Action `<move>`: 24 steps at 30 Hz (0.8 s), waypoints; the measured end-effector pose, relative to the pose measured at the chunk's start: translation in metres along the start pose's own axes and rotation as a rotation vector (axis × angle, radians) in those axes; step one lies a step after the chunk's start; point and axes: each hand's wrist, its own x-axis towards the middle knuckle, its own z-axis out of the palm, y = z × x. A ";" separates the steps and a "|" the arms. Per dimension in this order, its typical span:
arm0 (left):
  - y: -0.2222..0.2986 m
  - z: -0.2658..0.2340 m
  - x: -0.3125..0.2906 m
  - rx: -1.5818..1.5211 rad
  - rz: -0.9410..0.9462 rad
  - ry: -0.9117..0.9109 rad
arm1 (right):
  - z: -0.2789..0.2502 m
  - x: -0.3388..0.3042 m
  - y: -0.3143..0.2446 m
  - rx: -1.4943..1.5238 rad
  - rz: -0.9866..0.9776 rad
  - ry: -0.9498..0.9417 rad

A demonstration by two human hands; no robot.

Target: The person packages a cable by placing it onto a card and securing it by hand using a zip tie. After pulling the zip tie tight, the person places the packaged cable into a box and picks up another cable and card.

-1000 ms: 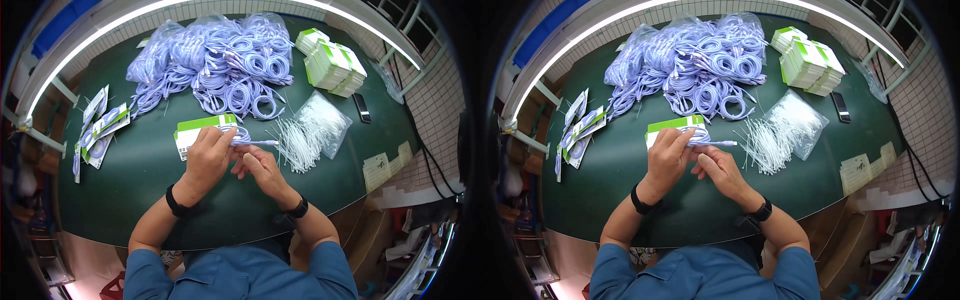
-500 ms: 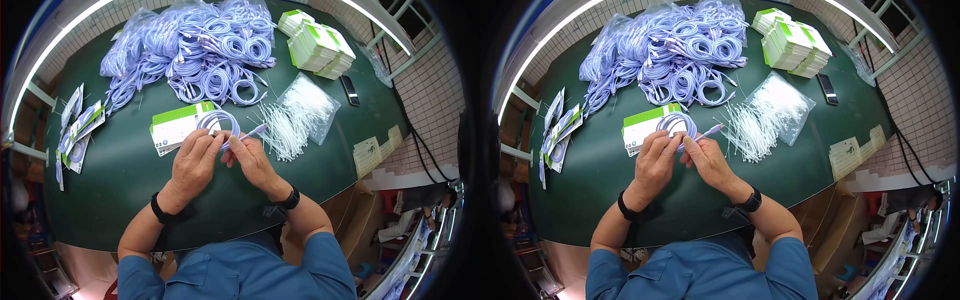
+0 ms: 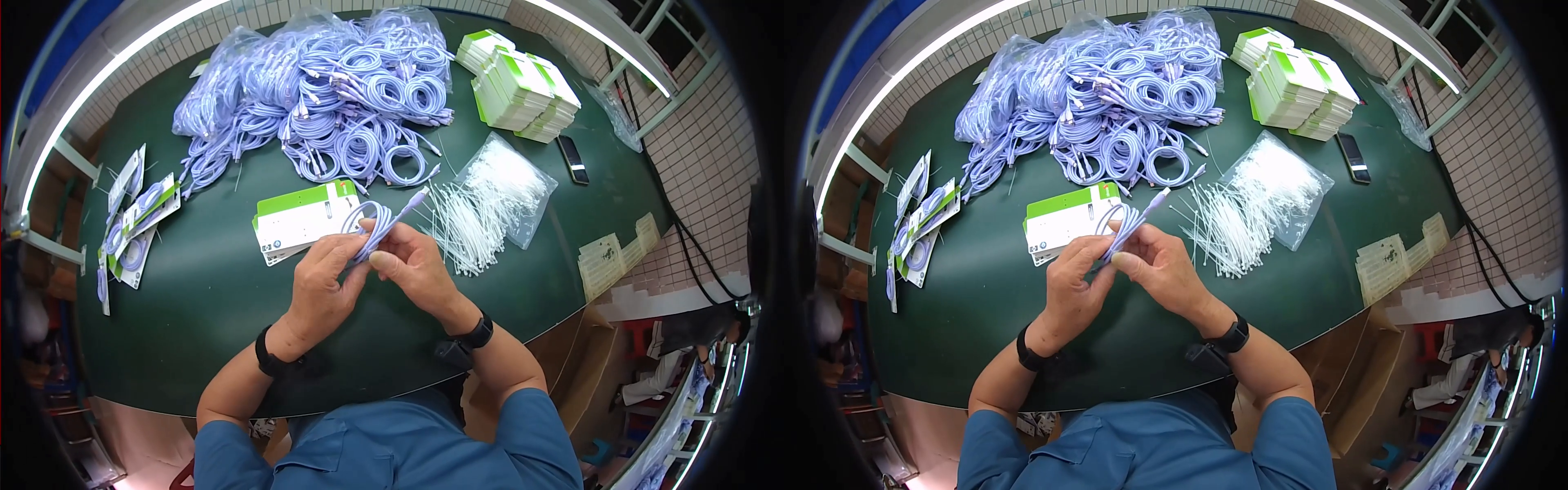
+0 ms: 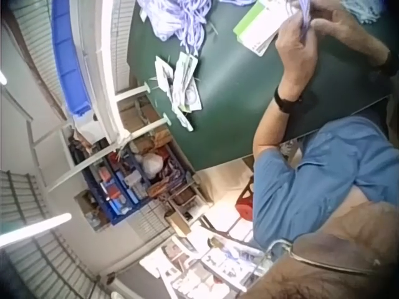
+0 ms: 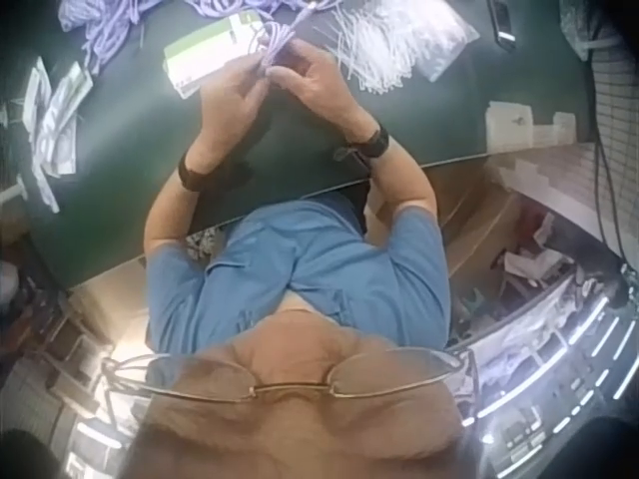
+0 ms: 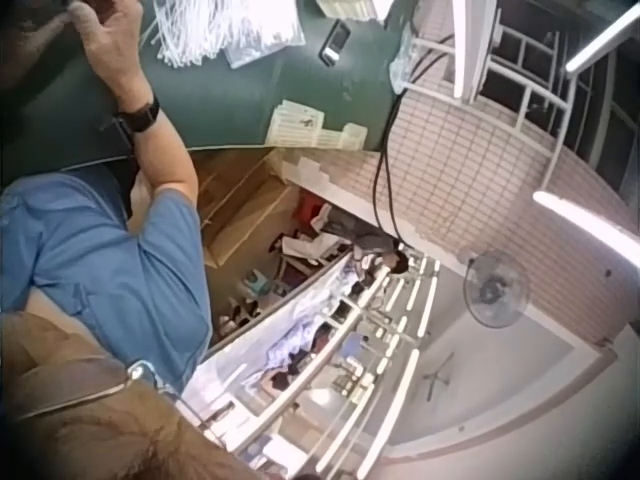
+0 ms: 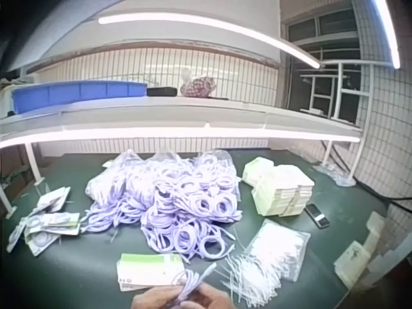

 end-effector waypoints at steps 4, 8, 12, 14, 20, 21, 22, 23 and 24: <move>0.005 0.003 -0.003 -0.401 -0.251 -0.050 | -0.010 0.000 -0.003 -0.331 -0.170 0.012; -0.004 0.007 -0.006 -0.825 -0.471 -0.138 | -0.010 0.002 -0.007 -0.890 -0.452 -0.001; -0.008 0.013 -0.006 -1.033 -0.668 -0.080 | 0.006 0.003 -0.013 -1.138 -0.650 0.017; -0.006 0.017 -0.005 -1.127 -0.727 0.092 | 0.010 0.002 -0.013 -1.164 -0.690 0.025; -0.017 0.009 0.014 -1.495 -0.709 0.388 | 0.011 -0.018 -0.009 -0.852 -0.558 -0.026; -0.021 0.008 0.013 -1.544 -0.686 0.397 | 0.012 -0.020 -0.008 -0.746 -0.377 -0.058; -0.024 0.008 0.013 -1.594 -0.664 0.405 | 0.012 -0.018 -0.007 -0.746 -0.380 -0.059; -0.026 0.008 0.012 -1.594 -0.662 0.404 | 0.012 -0.014 -0.008 -0.611 -0.196 -0.052; -0.028 0.010 0.010 -1.566 -0.686 0.402 | 0.012 -0.009 -0.007 -0.475 -0.014 -0.043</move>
